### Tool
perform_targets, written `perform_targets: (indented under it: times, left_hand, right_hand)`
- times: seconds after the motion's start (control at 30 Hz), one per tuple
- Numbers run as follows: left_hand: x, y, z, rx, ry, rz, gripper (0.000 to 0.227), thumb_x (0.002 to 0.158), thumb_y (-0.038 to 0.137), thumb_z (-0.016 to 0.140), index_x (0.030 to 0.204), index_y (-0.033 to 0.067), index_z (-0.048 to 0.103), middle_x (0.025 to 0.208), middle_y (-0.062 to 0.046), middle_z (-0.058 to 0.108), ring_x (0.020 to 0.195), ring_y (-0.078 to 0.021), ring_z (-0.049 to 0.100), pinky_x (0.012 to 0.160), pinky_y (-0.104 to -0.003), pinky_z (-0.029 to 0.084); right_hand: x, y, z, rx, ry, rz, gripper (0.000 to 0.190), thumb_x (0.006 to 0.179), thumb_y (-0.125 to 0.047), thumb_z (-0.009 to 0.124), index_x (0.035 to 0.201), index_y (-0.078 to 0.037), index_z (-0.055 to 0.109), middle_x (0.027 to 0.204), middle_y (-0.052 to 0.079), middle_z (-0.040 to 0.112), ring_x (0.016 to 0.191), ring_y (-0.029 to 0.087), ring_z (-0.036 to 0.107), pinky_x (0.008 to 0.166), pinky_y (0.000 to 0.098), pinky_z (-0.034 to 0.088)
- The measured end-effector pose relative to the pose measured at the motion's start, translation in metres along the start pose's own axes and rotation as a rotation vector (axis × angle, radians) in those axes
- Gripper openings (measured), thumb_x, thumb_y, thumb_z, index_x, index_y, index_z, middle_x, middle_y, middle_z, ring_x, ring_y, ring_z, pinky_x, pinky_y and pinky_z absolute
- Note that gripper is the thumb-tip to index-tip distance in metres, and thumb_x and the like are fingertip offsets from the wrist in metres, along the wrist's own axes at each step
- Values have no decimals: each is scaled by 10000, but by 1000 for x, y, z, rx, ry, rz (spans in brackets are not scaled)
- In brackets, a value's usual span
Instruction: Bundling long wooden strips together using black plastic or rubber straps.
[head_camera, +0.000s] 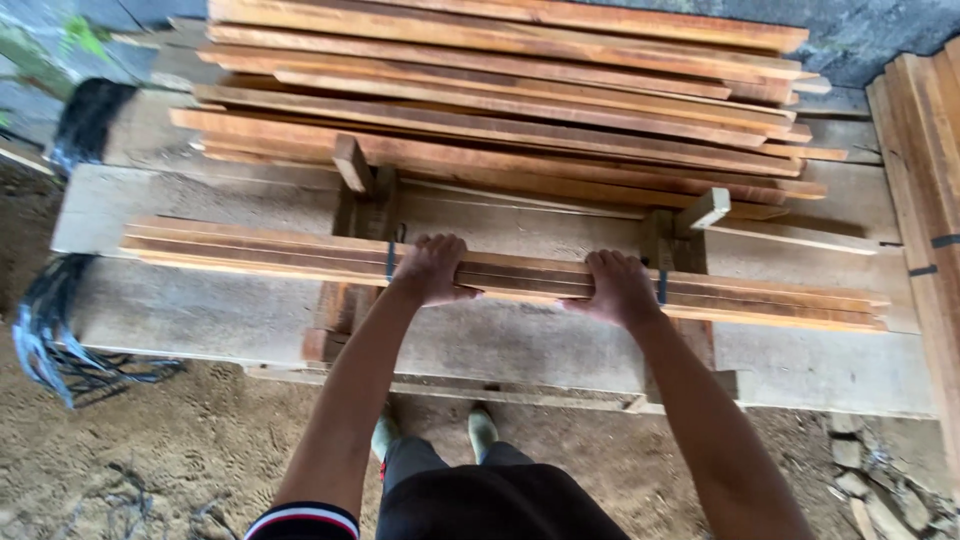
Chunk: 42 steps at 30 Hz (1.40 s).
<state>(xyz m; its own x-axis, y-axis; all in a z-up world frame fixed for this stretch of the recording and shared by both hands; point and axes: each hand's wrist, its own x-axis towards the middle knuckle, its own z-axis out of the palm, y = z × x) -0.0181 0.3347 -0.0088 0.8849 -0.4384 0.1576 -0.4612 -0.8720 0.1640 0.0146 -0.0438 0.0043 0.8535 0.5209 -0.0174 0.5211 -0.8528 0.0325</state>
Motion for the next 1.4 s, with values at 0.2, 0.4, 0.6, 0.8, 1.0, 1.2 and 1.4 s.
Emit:
perform_targets:
  times: [0.2, 0.4, 0.6, 0.8, 1.0, 1.2, 1.4]
  left_hand:
    - [-6, -44, -9, -94, -133, 151, 742, 684, 647, 789, 1194, 161, 556, 1124, -91, 659, 1135, -308, 666, 987, -468, 533]
    - [-54, -108, -41, 5, -58, 189, 810, 758, 712, 713, 1302, 142, 526, 1289, -102, 625, 1298, -299, 600, 1127, -484, 440]
    - [-138, -243, -48, 115, 165, 174, 869, 632, 796, 754, 1211, 158, 642, 1188, -65, 689, 1168, -255, 683, 1018, -442, 525]
    - [-207, -316, -81, 213, 236, 110, 908, 424, 714, 881, 1096, 181, 582, 1042, -35, 663, 997, -248, 716, 928, -409, 562]
    - [-202, -310, -108, 255, -57, 56, 846, 617, 763, 794, 1147, 137, 589, 1042, -72, 660, 1023, -268, 691, 927, -411, 544]
    - [-202, -326, -73, 282, 164, 120, 818, 520, 782, 803, 1009, 165, 582, 913, -34, 611, 899, -238, 669, 806, -388, 534]
    - [-204, -329, -72, 173, 120, 96, 851, 543, 727, 827, 1131, 173, 558, 980, -30, 605, 971, -238, 670, 847, -404, 533]
  right_hand:
    - [30, -60, -2, 49, -6, -2, 820, 657, -833, 716, 1064, -127, 624, 988, 78, 683, 1001, 280, 704, 853, 455, 550]
    - [80, -171, -21, 16, 38, -102, 752, 722, -759, 728, 1103, -118, 626, 1008, 85, 699, 1004, 272, 720, 835, 423, 568]
    - [139, -280, -25, 73, -99, -79, 791, 779, -837, 620, 1152, -141, 576, 1086, 80, 658, 1096, 280, 681, 901, 441, 537]
    - [174, -364, -36, -1, -101, -90, 727, 800, -765, 649, 1176, -152, 548, 1102, 77, 643, 1095, 263, 672, 904, 414, 527]
    - [180, -366, -37, 33, -112, -87, 686, 788, -741, 669, 1099, -139, 561, 1045, 91, 657, 1061, 270, 686, 897, 426, 550]
    - [179, -366, -37, -18, -155, -79, 738, 795, -742, 663, 1185, -125, 556, 1101, 89, 665, 1113, 253, 677, 922, 400, 537]
    - [175, -372, -42, 6, -119, -50, 758, 766, -736, 693, 1185, -115, 580, 1085, 94, 680, 1095, 264, 683, 931, 422, 541]
